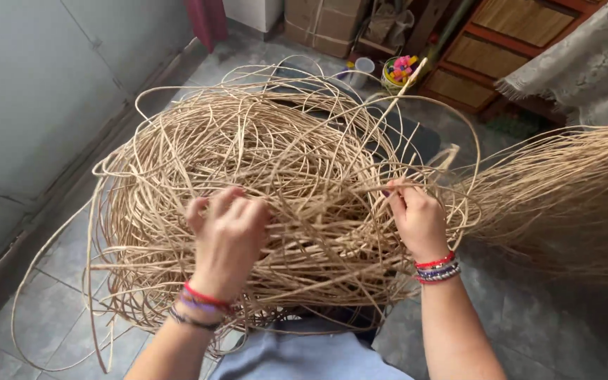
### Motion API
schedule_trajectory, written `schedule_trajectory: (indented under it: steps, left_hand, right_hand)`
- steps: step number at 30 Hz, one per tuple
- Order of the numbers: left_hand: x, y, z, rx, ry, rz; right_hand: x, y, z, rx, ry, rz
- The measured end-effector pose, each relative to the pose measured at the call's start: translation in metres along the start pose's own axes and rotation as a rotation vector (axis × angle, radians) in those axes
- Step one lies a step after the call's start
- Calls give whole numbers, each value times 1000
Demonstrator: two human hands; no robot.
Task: Weaving and tying straw strands onto a circular metal frame to create a decorative object
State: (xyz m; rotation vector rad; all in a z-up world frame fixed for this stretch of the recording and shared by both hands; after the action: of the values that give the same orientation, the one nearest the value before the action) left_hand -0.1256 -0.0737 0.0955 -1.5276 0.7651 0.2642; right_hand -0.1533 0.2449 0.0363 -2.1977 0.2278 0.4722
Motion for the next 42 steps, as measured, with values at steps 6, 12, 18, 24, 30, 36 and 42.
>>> schedule_trajectory:
  steps: [6,12,18,24,30,36,42]
  left_hand:
    - [-2,-4,-39,254,-127,104]
    - [4,-11,-30,213,-137,144]
    - [-4,-41,14,73,-149,88]
    - [-38,-34,118,330,283,111]
    - [-67,47,161,291,232,141]
    - [-79,41,153,457,277,172]
    - [-92,37,138,980,103,164]
  right_hand:
    - [0,24,-5,216,-50,-21]
    - [-7,10,-6,169,30,45]
    - [6,12,1,224,-18,14]
    - [11,8,-9,200,-69,53]
    - [9,-5,-17,142,-57,110]
    - [7,-8,-24,41,2,144]
    - [12,13,-3,65,84,113]
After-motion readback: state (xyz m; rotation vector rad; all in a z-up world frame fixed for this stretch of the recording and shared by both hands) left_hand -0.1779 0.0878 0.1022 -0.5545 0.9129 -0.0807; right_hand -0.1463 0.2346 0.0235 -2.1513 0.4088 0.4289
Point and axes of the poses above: each hand's wrist, its own x-axis away from the middle knuckle, its own y-axis out of the palm, z = x × y, the point moved 9 cm from there along -x, towards the middle knuckle, and after that the axes turned 10 degrees about -x, right-handed, at the moved point
